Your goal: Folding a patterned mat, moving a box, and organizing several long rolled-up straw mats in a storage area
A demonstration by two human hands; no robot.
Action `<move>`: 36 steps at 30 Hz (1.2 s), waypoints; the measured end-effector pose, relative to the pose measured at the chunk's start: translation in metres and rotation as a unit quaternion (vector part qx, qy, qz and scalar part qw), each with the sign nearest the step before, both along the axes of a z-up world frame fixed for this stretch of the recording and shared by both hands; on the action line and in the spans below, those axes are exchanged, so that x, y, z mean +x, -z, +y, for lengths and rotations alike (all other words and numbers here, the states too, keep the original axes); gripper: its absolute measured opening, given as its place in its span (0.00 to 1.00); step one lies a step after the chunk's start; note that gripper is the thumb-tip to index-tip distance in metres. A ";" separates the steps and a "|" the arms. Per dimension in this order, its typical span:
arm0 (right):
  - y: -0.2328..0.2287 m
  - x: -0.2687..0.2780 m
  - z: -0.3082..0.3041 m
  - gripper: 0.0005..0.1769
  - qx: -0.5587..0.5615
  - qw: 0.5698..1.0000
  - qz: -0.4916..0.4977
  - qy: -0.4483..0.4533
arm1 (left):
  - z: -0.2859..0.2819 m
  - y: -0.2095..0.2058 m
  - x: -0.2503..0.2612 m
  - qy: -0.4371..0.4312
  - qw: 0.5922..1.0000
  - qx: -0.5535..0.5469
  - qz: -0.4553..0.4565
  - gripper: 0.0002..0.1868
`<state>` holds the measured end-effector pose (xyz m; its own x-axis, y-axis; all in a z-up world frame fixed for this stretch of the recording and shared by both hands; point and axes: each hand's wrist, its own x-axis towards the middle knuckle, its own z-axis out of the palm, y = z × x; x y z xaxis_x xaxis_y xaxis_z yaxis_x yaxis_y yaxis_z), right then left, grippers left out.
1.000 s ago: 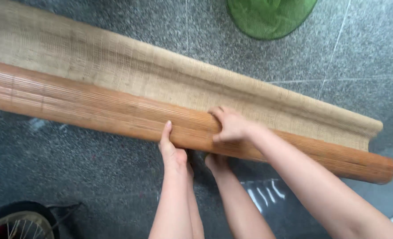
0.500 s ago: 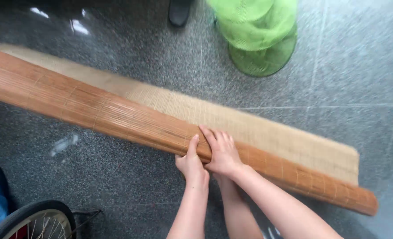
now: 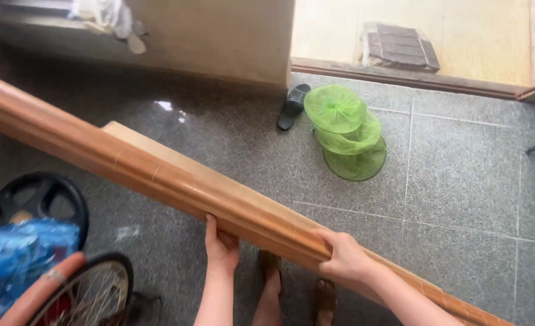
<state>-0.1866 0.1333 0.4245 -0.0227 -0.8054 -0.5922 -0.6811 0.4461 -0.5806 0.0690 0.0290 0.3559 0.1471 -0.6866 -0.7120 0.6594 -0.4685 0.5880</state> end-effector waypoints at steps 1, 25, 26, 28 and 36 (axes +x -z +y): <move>-0.020 0.002 0.005 0.34 0.015 0.999 -0.046 0.012 | 0.011 0.005 0.010 -0.002 0.999 -0.021 0.032 0.37; -0.414 0.100 0.054 0.33 -0.399 0.841 -0.359 -0.068 | 0.162 -0.412 -0.012 -0.001 0.935 -0.323 -0.147 0.32; -0.433 0.114 0.051 0.39 -0.410 0.835 -0.361 -0.065 | 0.160 -0.411 -0.009 0.004 0.929 -0.335 -0.155 0.29; -0.424 0.121 0.025 0.35 -0.422 0.837 -0.343 -0.058 | 0.158 -0.407 0.003 0.013 0.927 -0.337 -0.161 0.31; -0.422 0.175 0.020 0.27 -0.423 0.823 -0.378 -0.027 | 0.150 -0.433 0.067 0.075 0.906 -0.340 -0.238 0.49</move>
<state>-0.0115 0.1537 0.8468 0.1447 -0.9243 0.3532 0.0117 -0.3553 -0.9347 0.1356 0.1788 0.7889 0.1947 -0.9808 0.0041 0.2133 0.0464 0.9759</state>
